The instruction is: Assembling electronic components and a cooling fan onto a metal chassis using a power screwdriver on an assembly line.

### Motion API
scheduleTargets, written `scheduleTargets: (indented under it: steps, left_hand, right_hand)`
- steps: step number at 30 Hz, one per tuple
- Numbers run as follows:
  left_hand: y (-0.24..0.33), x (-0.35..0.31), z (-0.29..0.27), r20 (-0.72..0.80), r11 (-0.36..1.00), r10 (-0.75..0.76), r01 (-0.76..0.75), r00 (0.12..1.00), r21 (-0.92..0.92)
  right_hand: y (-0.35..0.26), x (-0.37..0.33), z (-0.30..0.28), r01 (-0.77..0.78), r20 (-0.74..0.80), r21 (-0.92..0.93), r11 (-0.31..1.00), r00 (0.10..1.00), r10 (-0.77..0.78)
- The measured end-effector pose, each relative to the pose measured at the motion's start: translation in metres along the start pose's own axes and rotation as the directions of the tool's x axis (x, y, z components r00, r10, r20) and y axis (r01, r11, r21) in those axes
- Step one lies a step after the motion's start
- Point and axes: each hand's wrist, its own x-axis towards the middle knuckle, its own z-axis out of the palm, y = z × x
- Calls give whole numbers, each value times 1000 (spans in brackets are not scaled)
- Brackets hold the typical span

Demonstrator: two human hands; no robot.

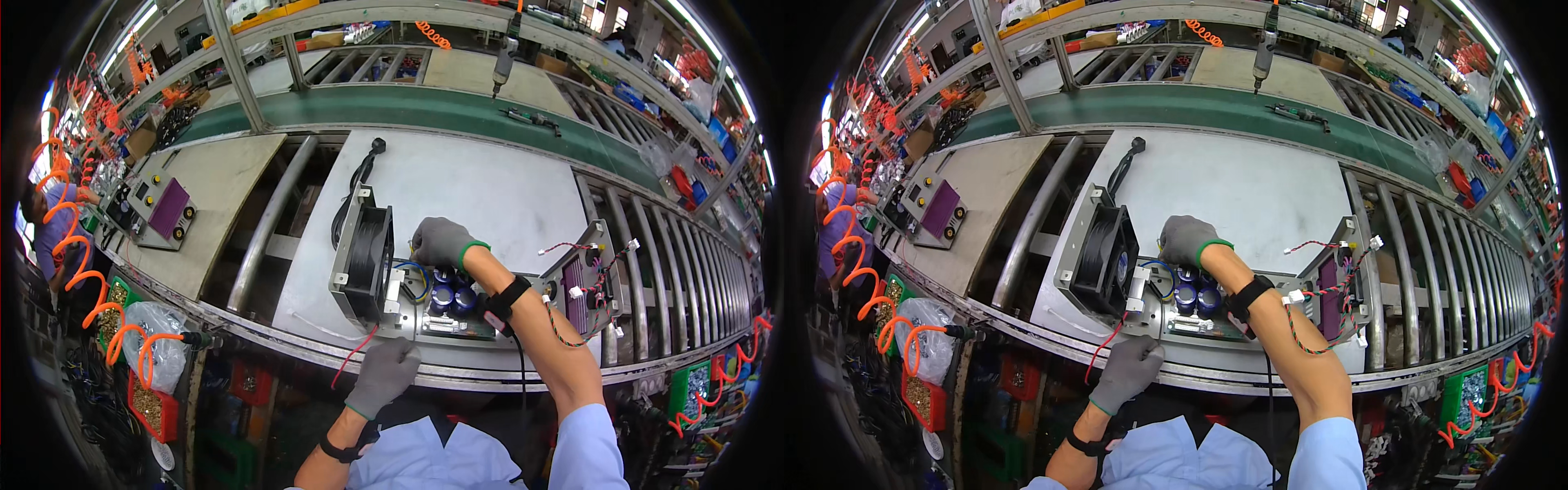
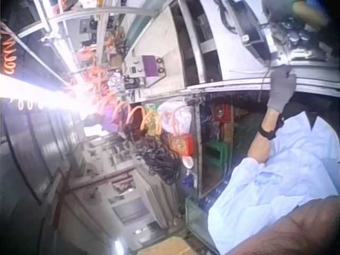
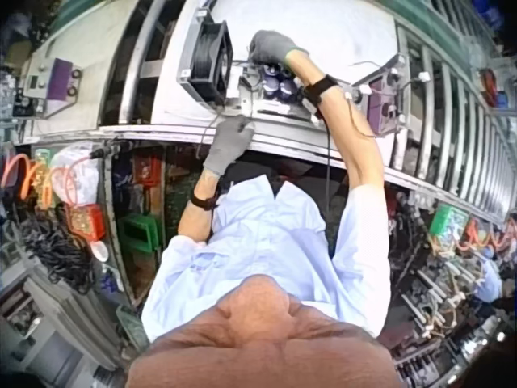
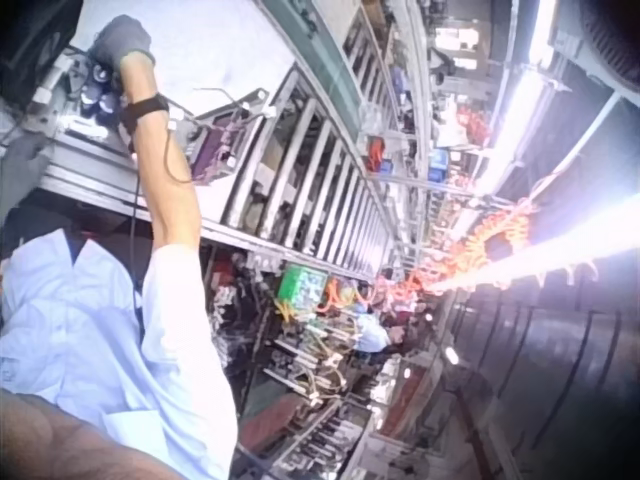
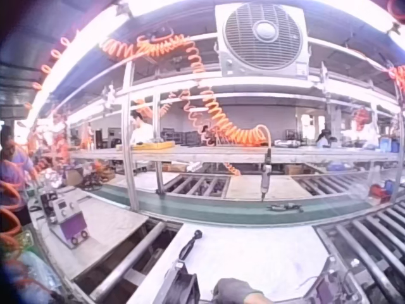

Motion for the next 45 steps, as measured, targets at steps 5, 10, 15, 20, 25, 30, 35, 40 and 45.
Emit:
scheduleTargets:
  steps: [5, 10, 15, 20, 25, 30, 35, 40, 45]
  left_hand:
    - [5, 3, -8, 93, 990, -132, 126, 987, 60]
    - [14, 2, -11, 65, 972, -92, 75, 994, 223]
    - [27, 7, -2, 247, 908, -296, 352, 923, -226]
    - [30, 9, -2, 370, 757, -374, 511, 850, -408]
    - [32, 15, 1, 403, 686, -358, 530, 842, -498]
    - [33, 17, 9, 381, 702, -338, 500, 861, -508]
    - [28, 19, 15, 356, 708, -333, 481, 873, -518]
    - [25, 18, 19, 327, 702, -301, 440, 896, -560]
    - [26, 18, 22, 317, 661, -274, 417, 908, -624]
  right_hand:
    - [-2, 2, 5, 100, -18, 45, 994, 995, -99]
    - [-4, -7, 2, -40, -62, -45, 998, 997, 37]
    - [-3, -55, -7, -163, -262, -211, 964, 959, 105]
    - [15, -147, 22, 73, -378, 335, 939, 924, 63]
    - [28, -190, 56, 77, -40, 452, 889, 997, -66]
    - [31, -192, 74, 6, 47, 577, 817, 998, -40]
    - [29, -182, 79, -46, 69, 563, 825, 998, 9]
    - [35, -183, 87, -90, 180, 652, 753, 983, -38]
    - [36, -184, 90, -155, 282, 814, 559, 948, -147]
